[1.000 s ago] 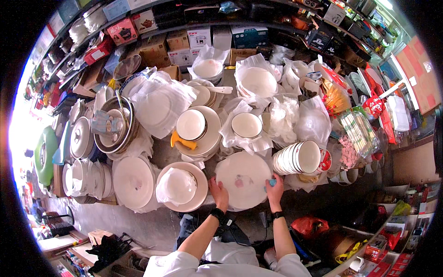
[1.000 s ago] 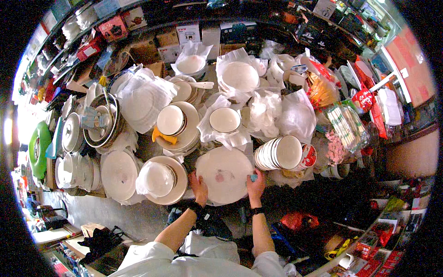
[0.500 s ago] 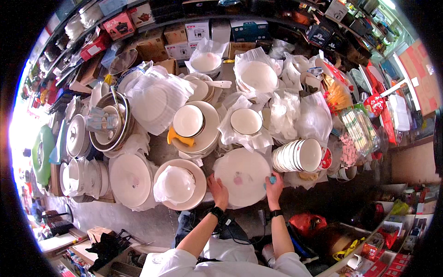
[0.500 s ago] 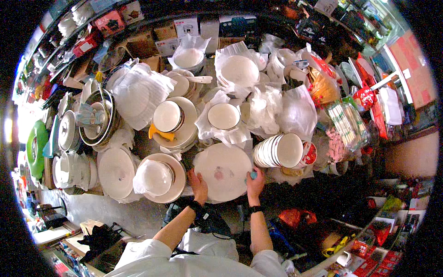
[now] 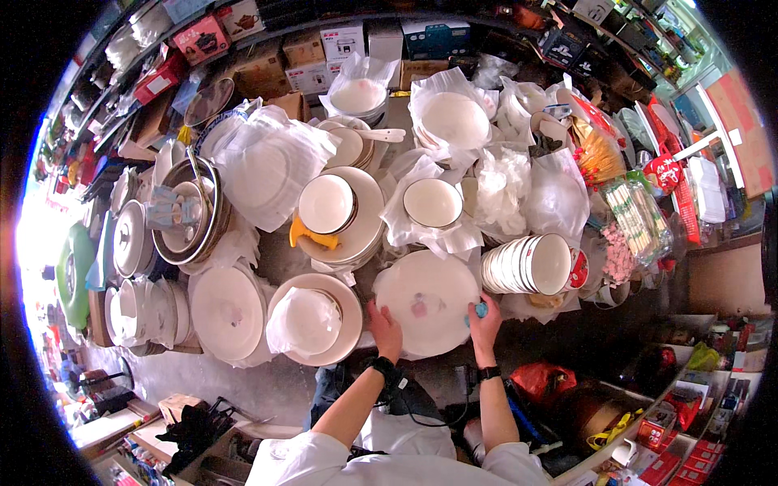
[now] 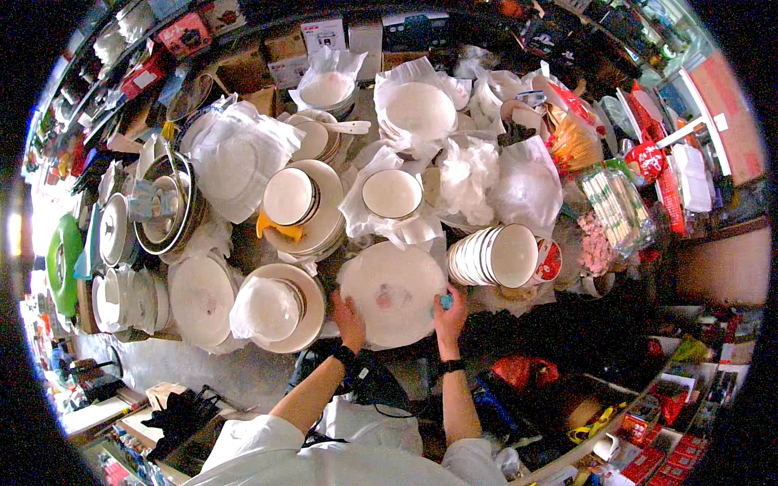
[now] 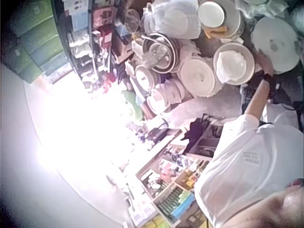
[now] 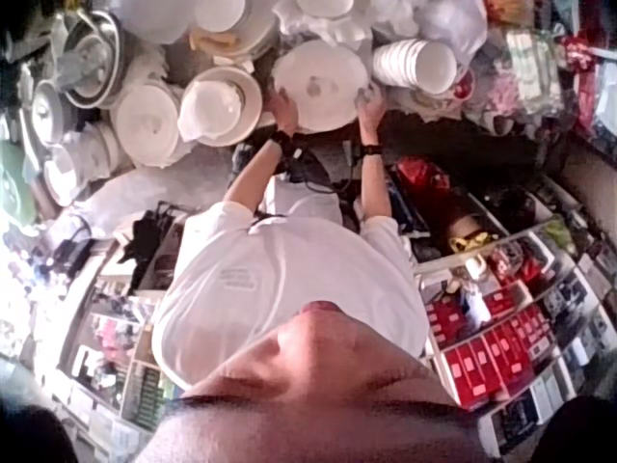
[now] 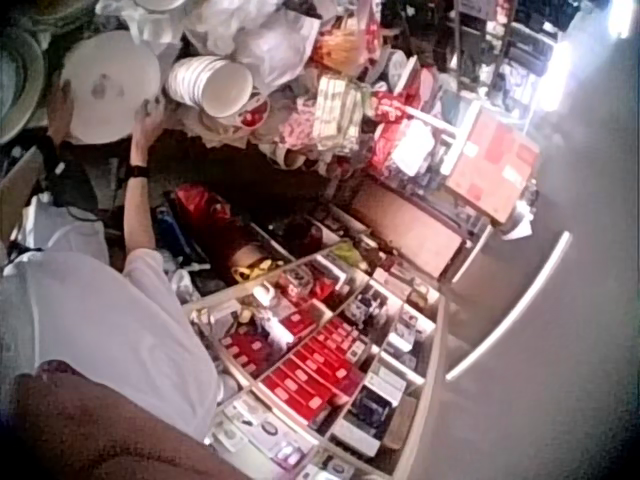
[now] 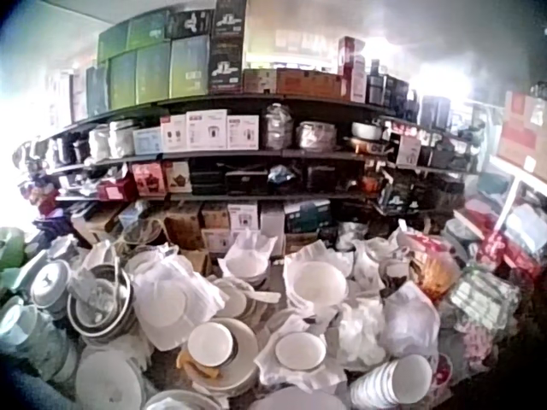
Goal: Wipe down ceramic plates with a cloth in a storage or shop setting.
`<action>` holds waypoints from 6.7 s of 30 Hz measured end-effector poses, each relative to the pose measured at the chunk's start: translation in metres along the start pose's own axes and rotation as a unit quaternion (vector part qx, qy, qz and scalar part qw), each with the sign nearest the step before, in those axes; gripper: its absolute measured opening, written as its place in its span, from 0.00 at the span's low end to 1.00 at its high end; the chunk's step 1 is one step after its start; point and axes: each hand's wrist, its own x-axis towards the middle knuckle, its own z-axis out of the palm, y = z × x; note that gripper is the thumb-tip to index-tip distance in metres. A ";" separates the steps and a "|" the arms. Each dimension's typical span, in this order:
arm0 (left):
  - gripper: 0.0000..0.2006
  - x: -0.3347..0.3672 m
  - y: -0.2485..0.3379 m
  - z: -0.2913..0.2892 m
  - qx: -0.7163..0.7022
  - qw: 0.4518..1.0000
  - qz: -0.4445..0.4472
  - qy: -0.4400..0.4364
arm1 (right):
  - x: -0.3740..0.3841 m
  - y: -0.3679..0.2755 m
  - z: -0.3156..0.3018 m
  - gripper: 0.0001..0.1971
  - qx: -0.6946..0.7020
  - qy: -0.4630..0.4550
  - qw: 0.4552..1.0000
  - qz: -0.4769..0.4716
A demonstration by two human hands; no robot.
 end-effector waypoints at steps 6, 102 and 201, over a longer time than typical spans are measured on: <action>0.19 0.003 0.002 0.001 0.037 0.999 0.030 0.027 | -0.005 -0.001 0.003 0.19 -0.016 0.043 0.999 0.006; 0.30 -0.211 -0.242 -0.777 -0.441 0.832 0.093 0.322 | -0.670 -0.606 0.395 0.20 0.042 -0.927 0.355 -0.115; 0.15 0.506 -0.572 -2.133 -0.673 0.704 -0.083 0.209 | -1.303 -1.287 1.363 0.12 0.251 -0.558 0.775 -0.156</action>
